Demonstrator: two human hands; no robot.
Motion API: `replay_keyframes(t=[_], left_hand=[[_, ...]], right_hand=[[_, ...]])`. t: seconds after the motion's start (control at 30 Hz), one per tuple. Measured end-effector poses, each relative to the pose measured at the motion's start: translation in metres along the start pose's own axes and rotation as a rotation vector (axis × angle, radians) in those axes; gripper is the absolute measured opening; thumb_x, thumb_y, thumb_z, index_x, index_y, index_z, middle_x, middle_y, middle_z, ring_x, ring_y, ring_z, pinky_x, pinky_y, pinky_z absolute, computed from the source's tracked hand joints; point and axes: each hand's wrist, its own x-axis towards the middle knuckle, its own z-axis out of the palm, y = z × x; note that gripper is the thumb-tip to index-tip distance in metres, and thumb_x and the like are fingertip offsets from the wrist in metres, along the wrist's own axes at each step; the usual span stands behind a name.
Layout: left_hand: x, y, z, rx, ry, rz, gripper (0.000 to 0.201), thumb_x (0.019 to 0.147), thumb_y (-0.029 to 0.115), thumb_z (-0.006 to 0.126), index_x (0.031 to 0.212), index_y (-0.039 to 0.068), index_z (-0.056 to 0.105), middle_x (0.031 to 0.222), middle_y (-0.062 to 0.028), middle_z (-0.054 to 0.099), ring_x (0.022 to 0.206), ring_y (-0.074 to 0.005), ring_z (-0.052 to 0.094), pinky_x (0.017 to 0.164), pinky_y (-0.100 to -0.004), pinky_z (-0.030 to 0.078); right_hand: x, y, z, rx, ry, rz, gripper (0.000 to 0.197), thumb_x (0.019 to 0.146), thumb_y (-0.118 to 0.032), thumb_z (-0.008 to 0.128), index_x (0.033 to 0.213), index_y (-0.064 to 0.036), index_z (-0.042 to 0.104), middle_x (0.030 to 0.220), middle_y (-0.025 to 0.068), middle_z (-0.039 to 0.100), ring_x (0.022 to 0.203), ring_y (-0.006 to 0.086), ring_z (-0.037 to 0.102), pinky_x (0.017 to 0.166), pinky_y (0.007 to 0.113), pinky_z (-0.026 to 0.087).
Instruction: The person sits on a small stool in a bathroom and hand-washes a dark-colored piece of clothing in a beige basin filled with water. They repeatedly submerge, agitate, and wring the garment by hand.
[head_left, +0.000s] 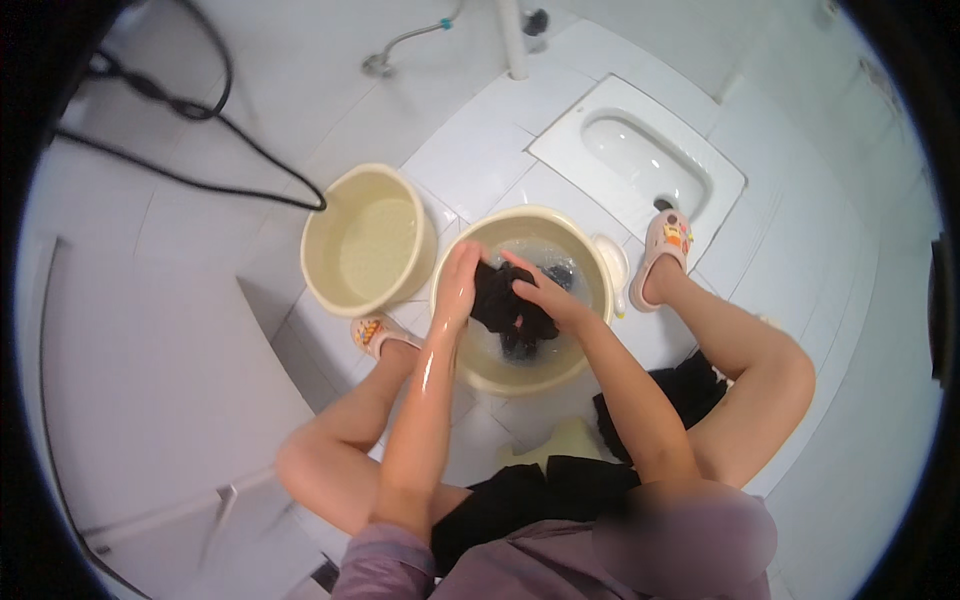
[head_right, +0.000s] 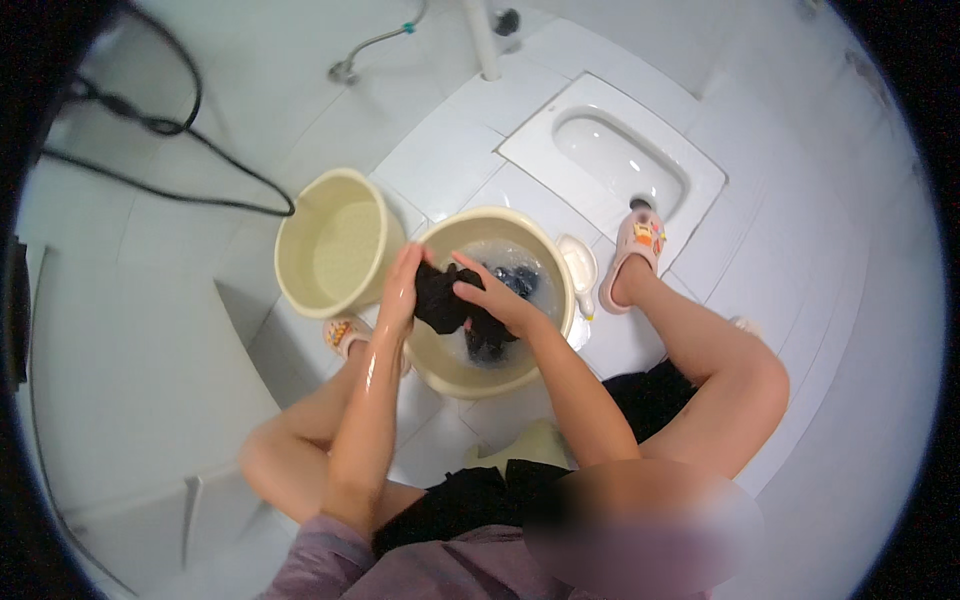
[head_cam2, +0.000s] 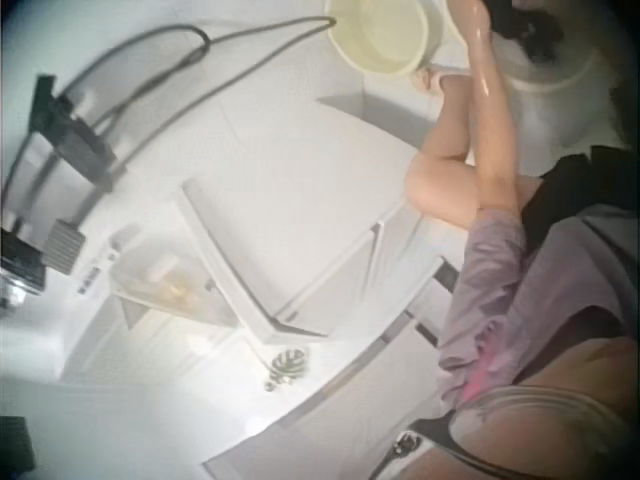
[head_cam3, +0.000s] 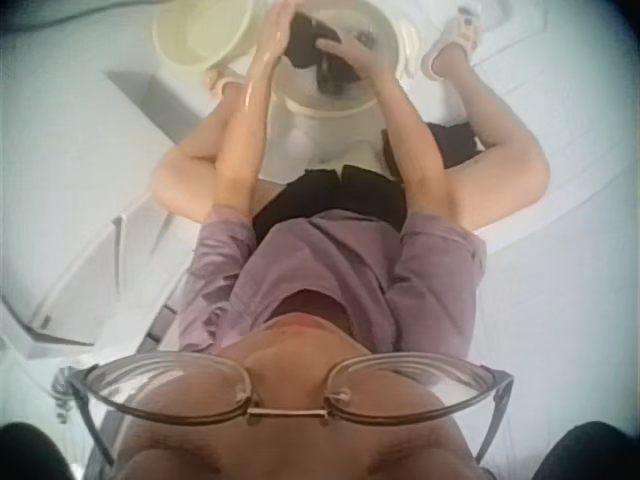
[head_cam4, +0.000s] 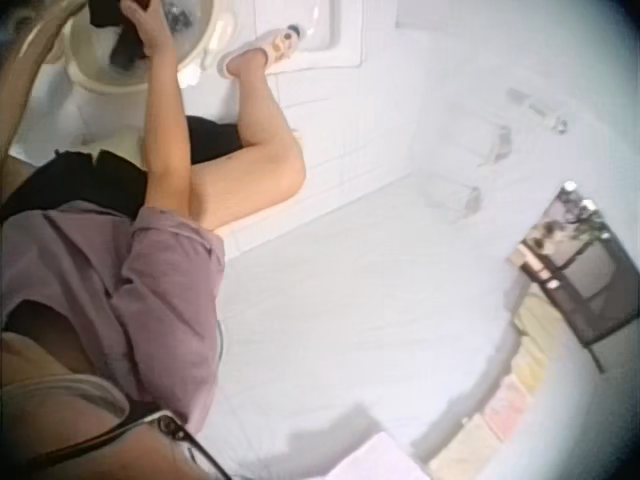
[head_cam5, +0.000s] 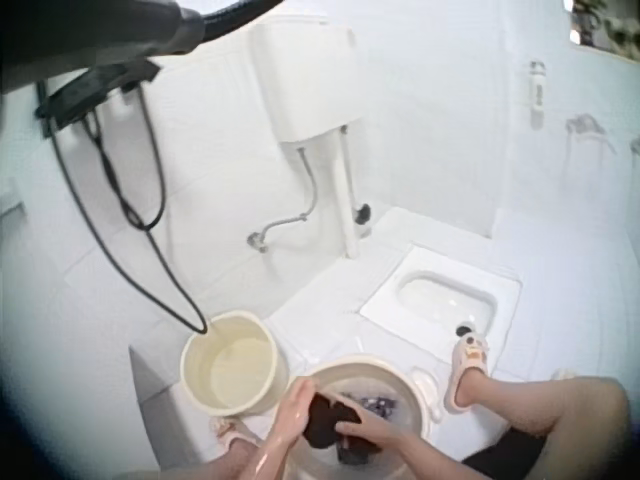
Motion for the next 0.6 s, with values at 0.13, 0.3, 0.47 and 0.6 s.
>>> replay_keyframes(t=[0.13, 0.3, 0.47, 0.6], left_hand=[[0.005, 0.026, 0.003, 0.251, -0.058, 0.26, 0.035, 0.092, 0.036, 0.037, 0.102, 0.006, 0.051, 0.09, -0.0052, 0.054, 0.088, -0.0165, 0.05, 0.082, -0.0294, 0.038], [0.007, -0.033, -0.033, -0.309, 0.005, -0.069, 0.067, 0.088, 0.058, 0.023, 0.127, 0.005, 0.038, 0.129, -0.0112, 0.04, 0.115, -0.0262, 0.039, 0.099, -0.042, 0.025], [-0.026, -0.152, -0.019, -0.181, 0.105, -0.669, 0.08, 0.081, 0.065, 0.032, 0.137, 0.008, 0.024, 0.138, -0.0157, 0.029, 0.123, -0.0367, 0.03, 0.095, -0.0517, 0.028], [-0.047, -0.185, 0.034, -0.66, 0.042, -0.907, 0.079, 0.077, 0.067, 0.04, 0.13, 0.008, 0.035, 0.13, -0.0191, 0.038, 0.114, -0.0406, 0.04, 0.093, -0.0536, 0.031]], right_hand=[[-0.016, -0.042, 0.03, -0.081, 0.053, 0.13, 0.044, 0.075, -0.021, 0.067, 0.112, -0.0072, 0.049, 0.088, 0.0027, 0.055, 0.066, 0.0096, 0.052, 0.054, 0.023, 0.042], [-0.026, -0.094, 0.069, 0.076, 0.16, -0.028, 0.034, 0.075, -0.018, 0.066, 0.104, -0.0062, 0.051, 0.086, 0.0012, 0.055, 0.069, 0.0081, 0.052, 0.049, 0.021, 0.042], [-0.041, -0.151, 0.111, 0.238, 0.009, -0.148, 0.037, 0.078, -0.015, 0.059, 0.11, -0.0006, 0.047, 0.094, 0.007, 0.055, 0.079, 0.0114, 0.056, 0.055, 0.021, 0.048], [-0.059, -0.198, 0.13, 0.329, -0.227, -0.192, 0.042, 0.084, -0.025, 0.048, 0.117, 0.0011, 0.047, 0.112, 0.0148, 0.055, 0.104, 0.0259, 0.053, 0.09, 0.037, 0.044]])
